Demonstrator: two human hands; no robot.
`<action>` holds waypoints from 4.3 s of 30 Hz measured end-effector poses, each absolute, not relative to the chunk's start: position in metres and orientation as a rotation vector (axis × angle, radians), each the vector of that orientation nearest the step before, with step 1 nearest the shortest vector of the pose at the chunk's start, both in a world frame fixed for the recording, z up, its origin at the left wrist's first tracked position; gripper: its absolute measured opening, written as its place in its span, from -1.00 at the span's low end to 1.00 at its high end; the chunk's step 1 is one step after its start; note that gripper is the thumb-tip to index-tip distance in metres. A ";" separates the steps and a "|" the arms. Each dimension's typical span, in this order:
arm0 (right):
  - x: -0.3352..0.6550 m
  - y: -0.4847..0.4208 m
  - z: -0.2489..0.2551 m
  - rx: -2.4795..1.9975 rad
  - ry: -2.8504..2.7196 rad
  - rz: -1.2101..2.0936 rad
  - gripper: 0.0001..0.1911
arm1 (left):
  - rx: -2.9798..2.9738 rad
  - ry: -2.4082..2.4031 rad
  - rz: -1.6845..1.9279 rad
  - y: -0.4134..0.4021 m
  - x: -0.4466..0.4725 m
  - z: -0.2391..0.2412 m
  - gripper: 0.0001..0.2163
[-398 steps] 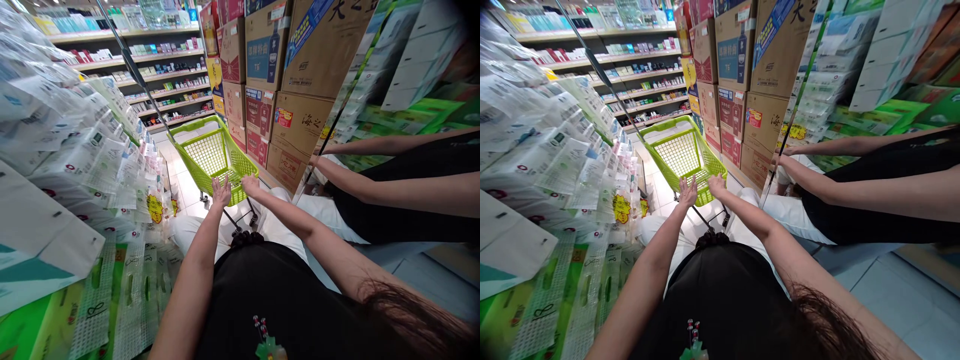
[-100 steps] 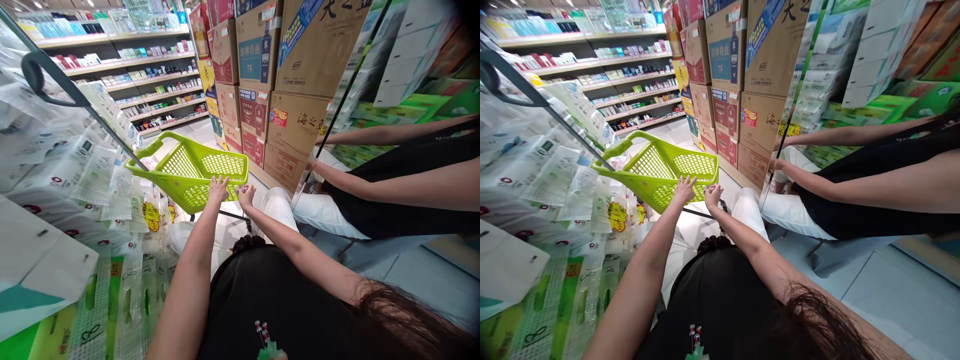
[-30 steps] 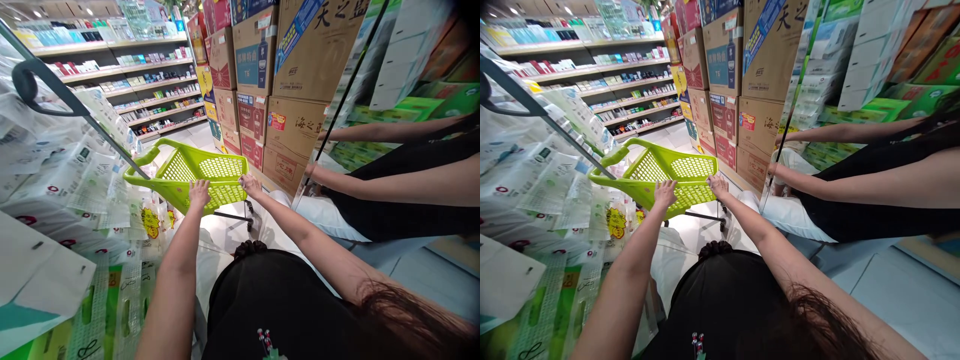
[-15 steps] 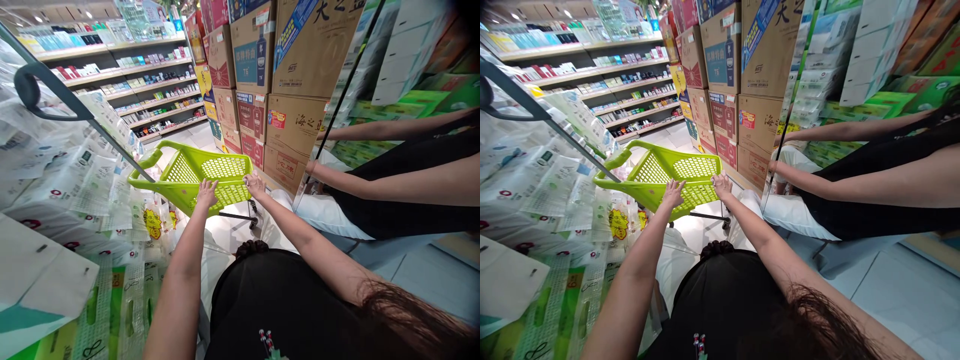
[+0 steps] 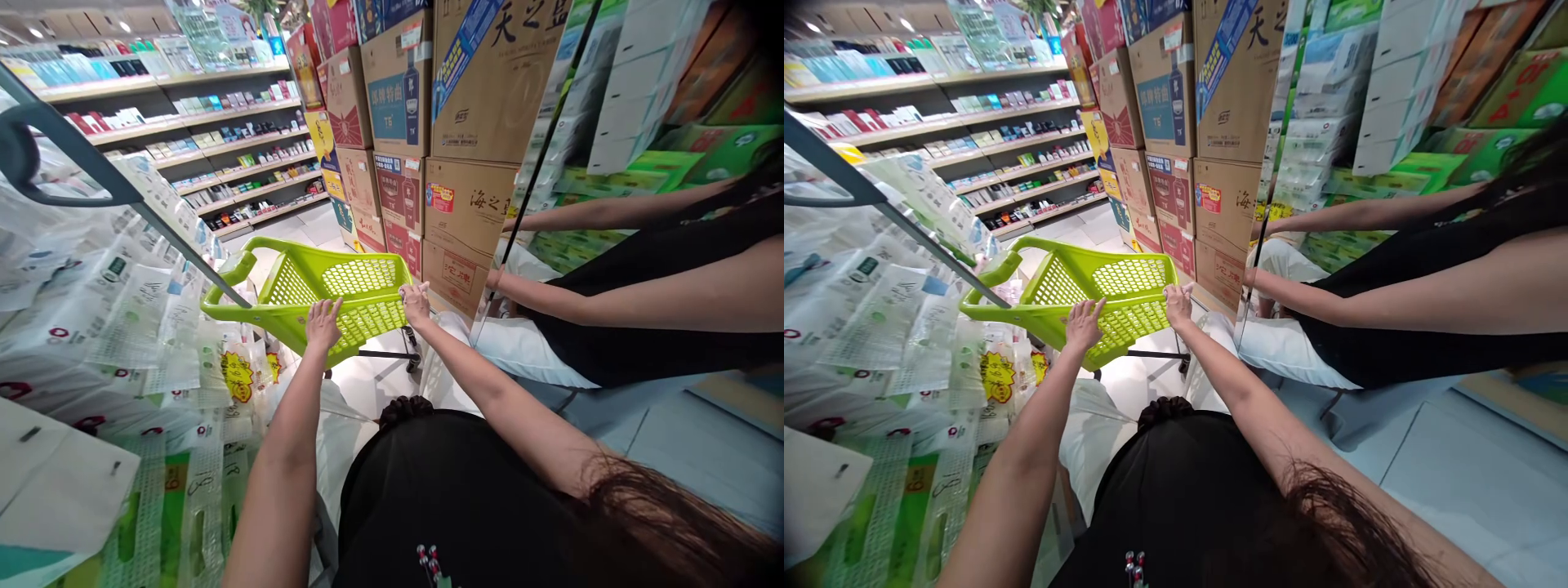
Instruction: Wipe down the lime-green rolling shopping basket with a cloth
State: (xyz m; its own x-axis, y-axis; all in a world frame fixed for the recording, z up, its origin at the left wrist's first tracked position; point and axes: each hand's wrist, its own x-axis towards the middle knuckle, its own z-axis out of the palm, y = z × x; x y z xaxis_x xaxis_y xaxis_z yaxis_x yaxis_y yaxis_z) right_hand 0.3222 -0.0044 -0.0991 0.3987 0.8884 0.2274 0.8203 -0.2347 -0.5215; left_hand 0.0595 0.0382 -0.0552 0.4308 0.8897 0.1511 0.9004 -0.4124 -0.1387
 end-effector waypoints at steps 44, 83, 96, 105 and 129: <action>0.246 -0.015 -0.098 -1.871 -1.759 0.011 -0.41 | -2.384 -1.548 -0.070 0.017 0.052 -0.043 -0.19; 0.300 -0.018 -0.089 -2.054 -1.643 0.017 -0.53 | -2.414 -1.372 -0.354 0.019 0.024 -0.026 -0.56; 0.259 -0.024 -0.080 -1.997 -1.714 0.043 -0.55 | -2.330 -1.423 -0.405 0.031 0.006 -0.024 -0.67; 0.253 -0.013 -0.077 -2.122 -1.543 0.066 -0.61 | -2.282 -1.478 -0.470 0.034 0.013 -0.026 -0.71; 0.253 -0.018 -0.087 -1.983 -1.608 0.038 -0.53 | -1.970 -1.747 -1.040 0.022 -0.017 -0.030 -0.40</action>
State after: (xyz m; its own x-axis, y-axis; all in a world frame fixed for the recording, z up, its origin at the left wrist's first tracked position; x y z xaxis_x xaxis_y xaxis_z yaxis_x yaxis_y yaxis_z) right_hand 0.2533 -0.0183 -0.0870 0.2732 0.9042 0.3283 0.8878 -0.1056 -0.4480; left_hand -0.0165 0.0219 -0.0300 -0.0072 0.7260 0.6876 0.9505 -0.2087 0.2302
